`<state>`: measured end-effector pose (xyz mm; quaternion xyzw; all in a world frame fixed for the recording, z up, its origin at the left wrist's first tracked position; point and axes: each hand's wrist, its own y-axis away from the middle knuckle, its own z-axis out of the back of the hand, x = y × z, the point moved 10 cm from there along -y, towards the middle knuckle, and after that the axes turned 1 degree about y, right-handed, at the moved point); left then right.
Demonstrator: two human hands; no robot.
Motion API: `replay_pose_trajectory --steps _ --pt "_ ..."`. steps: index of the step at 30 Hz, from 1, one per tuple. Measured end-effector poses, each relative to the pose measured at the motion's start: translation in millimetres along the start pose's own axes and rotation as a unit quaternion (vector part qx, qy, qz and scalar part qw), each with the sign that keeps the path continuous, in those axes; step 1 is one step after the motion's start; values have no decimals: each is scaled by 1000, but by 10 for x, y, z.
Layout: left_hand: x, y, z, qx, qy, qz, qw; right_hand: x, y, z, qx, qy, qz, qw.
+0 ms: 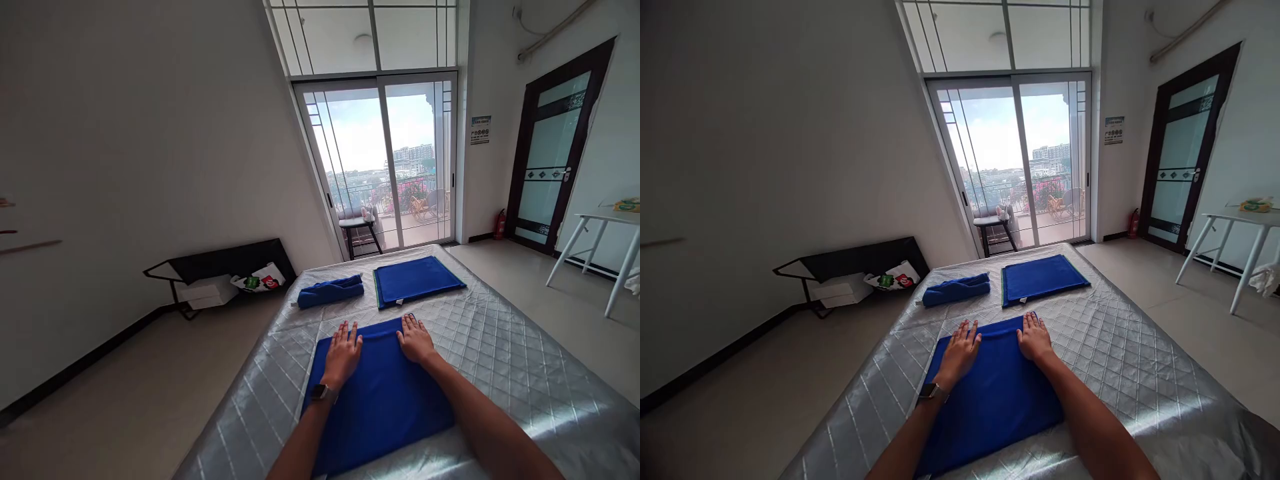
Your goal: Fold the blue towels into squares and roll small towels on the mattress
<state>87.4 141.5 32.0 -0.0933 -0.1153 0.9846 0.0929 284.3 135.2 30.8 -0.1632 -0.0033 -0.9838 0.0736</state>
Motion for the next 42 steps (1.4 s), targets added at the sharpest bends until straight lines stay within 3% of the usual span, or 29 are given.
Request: replay_pose_trajectory --steps 5,7,8,11,13,18,21,23,30,42 --pt "-1147 -126 -246 30 -1 -118 993 -37 8 -13 -3 26 8 1000" --pt "-1381 -157 -348 49 2 -132 990 -50 13 -22 5 33 16 999" --pt "-1405 -166 -378 54 3 -129 990 -59 13 -20 7 35 16 999" --pt "-1117 -146 -372 54 7 -88 995 -75 5 5 0 33 8 999" --pt "-695 -83 -302 53 1 -45 998 -71 2 24 -6 25 2 1000" --pt "573 188 -72 60 -40 84 994 -51 16 37 -6 22 3 1000" --pt "1004 312 -8 55 -32 128 990 -50 28 47 -3 22 4 1000" --pt "1080 337 -16 52 -20 129 990 -54 34 58 1 24 2 1000" --pt "1022 314 -40 39 -17 89 995 -33 55 103 15 57 2 998" --pt "1124 354 41 37 -2 118 992 -105 -8 34 15 65 -1 998"
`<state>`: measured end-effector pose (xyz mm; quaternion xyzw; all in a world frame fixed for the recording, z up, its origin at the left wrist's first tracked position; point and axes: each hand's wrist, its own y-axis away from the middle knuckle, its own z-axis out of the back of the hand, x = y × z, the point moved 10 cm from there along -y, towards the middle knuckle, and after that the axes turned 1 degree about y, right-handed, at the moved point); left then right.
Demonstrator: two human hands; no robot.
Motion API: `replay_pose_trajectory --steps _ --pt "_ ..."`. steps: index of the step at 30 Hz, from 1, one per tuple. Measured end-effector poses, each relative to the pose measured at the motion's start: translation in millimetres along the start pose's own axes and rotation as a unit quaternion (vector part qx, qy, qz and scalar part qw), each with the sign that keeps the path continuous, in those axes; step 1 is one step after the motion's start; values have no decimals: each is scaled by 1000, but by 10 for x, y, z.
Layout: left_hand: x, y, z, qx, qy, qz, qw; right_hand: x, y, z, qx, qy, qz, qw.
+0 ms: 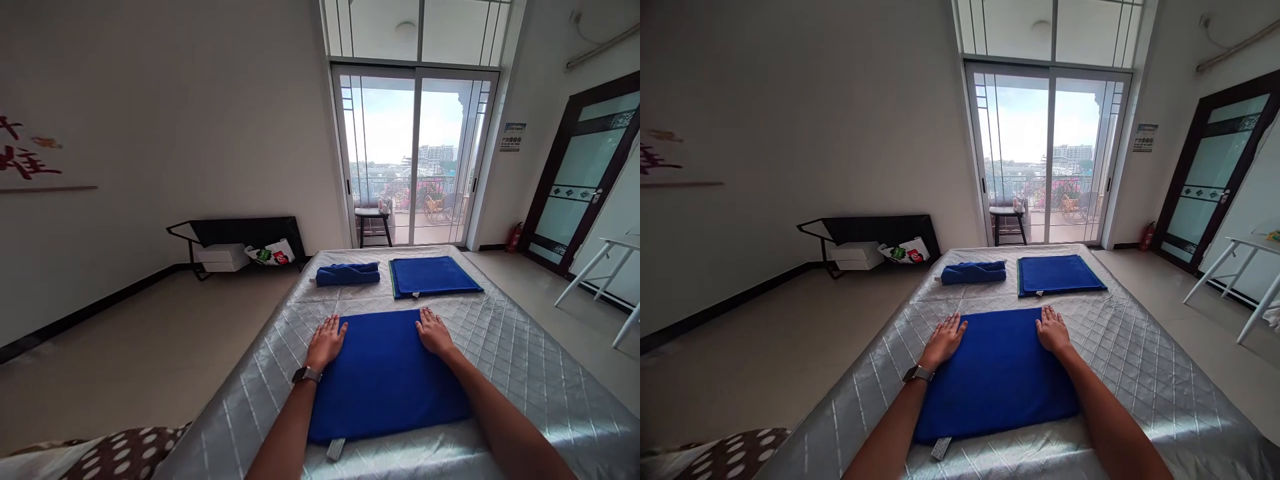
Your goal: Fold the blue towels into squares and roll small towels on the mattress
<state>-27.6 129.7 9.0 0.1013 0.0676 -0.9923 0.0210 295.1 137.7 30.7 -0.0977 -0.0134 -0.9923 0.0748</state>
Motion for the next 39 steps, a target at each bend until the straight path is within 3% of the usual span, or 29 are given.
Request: replay_pose_trajectory --steps 9,13,18,25,31,39 --pt "1 7 3 11 13 5 1000 -8 -8 3 -3 -15 2 1000" --pt "59 -22 151 -50 64 24 996 -84 -45 109 -33 -84 4 996" --pt "152 -53 335 -103 83 33 991 -399 -88 341 -95 -142 -49 984" --pt "198 -81 411 -132 78 54 987 -588 -274 381 -64 -153 -110 980" --pt "237 -125 364 -127 81 77 986 -621 -403 333 -47 -141 -146 978" --pt "275 -127 333 -86 95 110 986 -623 -426 364 -68 -144 -142 977"
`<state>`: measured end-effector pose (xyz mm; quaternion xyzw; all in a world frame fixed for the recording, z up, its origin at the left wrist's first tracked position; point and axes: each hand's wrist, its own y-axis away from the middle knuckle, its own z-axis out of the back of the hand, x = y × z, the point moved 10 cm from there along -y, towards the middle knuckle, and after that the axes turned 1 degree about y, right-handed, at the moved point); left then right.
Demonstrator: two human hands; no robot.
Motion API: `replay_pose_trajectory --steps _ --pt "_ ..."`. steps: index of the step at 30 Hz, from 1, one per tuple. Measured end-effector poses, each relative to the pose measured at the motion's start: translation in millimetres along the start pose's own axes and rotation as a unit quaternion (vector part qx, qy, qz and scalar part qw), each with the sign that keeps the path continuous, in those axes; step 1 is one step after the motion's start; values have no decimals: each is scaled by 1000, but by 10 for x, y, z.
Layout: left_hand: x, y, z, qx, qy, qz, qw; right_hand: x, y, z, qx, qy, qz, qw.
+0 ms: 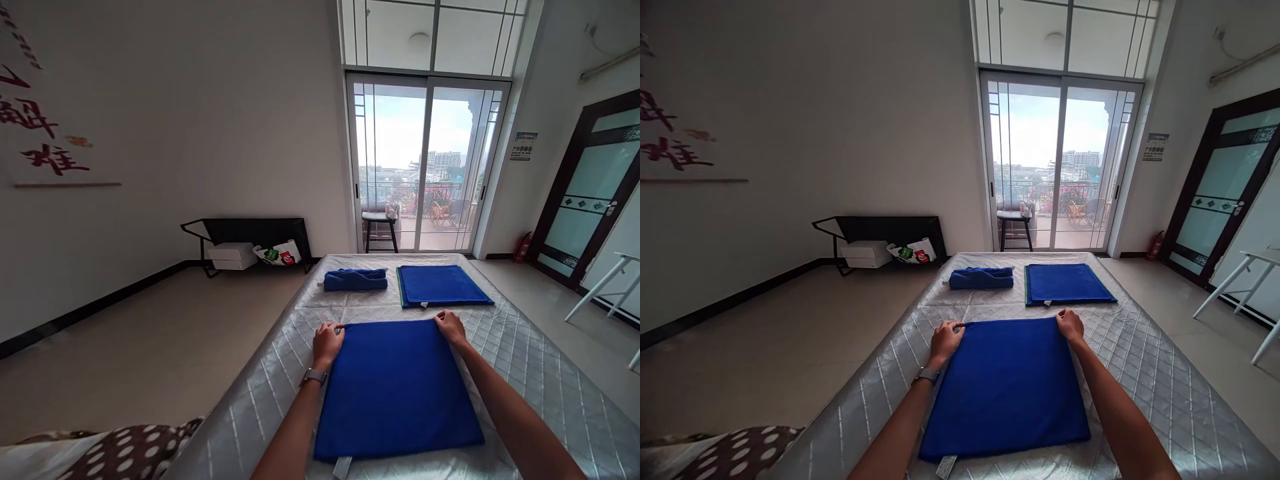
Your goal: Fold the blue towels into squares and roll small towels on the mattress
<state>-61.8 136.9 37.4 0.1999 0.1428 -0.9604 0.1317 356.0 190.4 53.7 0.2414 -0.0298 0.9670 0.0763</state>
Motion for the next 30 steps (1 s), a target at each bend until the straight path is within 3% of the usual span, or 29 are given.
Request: replay_pose_trajectory --steps 7,13,20,30 --pt "22 -152 3 54 -10 51 997 4 -15 -34 -1 -46 22 999" --pt "-65 -365 -16 88 -6 43 995 12 -102 -35 -12 -67 26 997" --pt "-199 -495 -76 90 52 22 994 -16 -180 -52 -33 -71 16 997" --pt "-146 -483 -20 77 70 24 994 70 -160 -44 -47 -33 18 998"
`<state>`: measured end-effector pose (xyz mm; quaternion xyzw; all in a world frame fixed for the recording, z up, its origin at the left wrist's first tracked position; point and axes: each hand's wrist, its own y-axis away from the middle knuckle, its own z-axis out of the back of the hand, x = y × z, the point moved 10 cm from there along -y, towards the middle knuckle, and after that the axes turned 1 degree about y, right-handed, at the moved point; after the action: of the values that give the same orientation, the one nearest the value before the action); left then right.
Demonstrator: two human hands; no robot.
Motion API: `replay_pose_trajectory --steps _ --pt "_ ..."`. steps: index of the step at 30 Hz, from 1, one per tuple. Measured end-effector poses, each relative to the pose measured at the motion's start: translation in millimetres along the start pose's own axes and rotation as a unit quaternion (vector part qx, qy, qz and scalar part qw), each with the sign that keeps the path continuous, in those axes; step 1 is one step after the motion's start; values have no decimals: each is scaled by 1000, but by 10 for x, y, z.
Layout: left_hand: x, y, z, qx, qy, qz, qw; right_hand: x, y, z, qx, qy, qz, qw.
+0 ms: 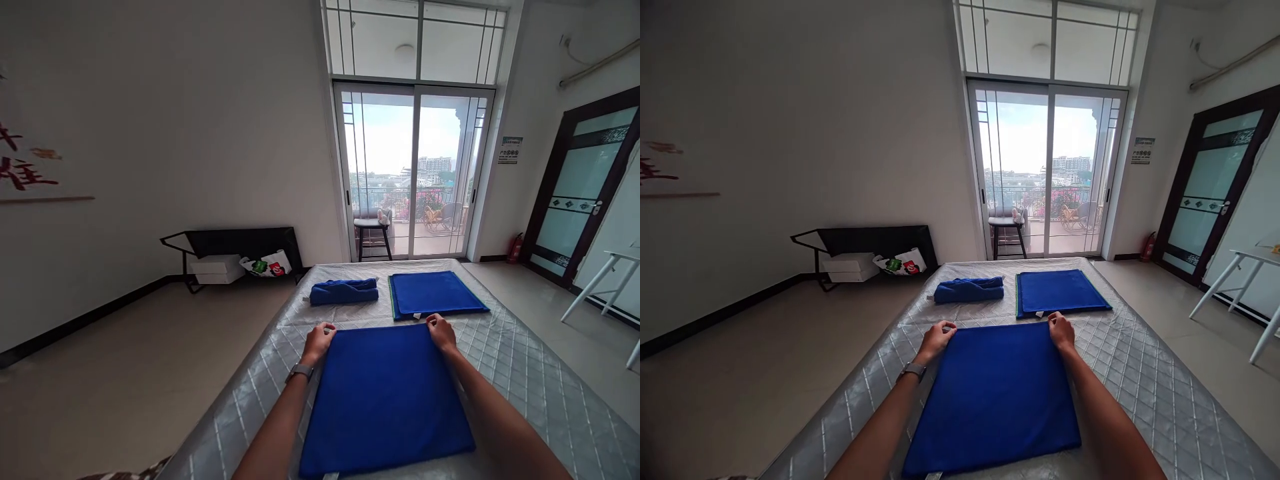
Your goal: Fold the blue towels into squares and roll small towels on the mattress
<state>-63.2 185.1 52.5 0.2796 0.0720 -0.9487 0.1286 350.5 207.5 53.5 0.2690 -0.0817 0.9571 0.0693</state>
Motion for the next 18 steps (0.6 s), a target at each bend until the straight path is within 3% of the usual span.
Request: replay_pose_trajectory --steps 3,6,11,14,18 --pt "-40 24 -1 -13 -10 -9 1000 157 111 72 -36 55 21 998" --pt "-82 81 7 -32 -27 -26 999 409 251 59 -52 130 88 986" --pt "-212 247 96 -76 -70 -59 993 497 366 -207 31 124 137 982" --pt "-568 382 -27 -79 -91 -116 986 427 373 -327 63 122 135 981" --pt "-1378 604 -657 -19 -108 -233 966 395 362 -398 65 127 140 980"
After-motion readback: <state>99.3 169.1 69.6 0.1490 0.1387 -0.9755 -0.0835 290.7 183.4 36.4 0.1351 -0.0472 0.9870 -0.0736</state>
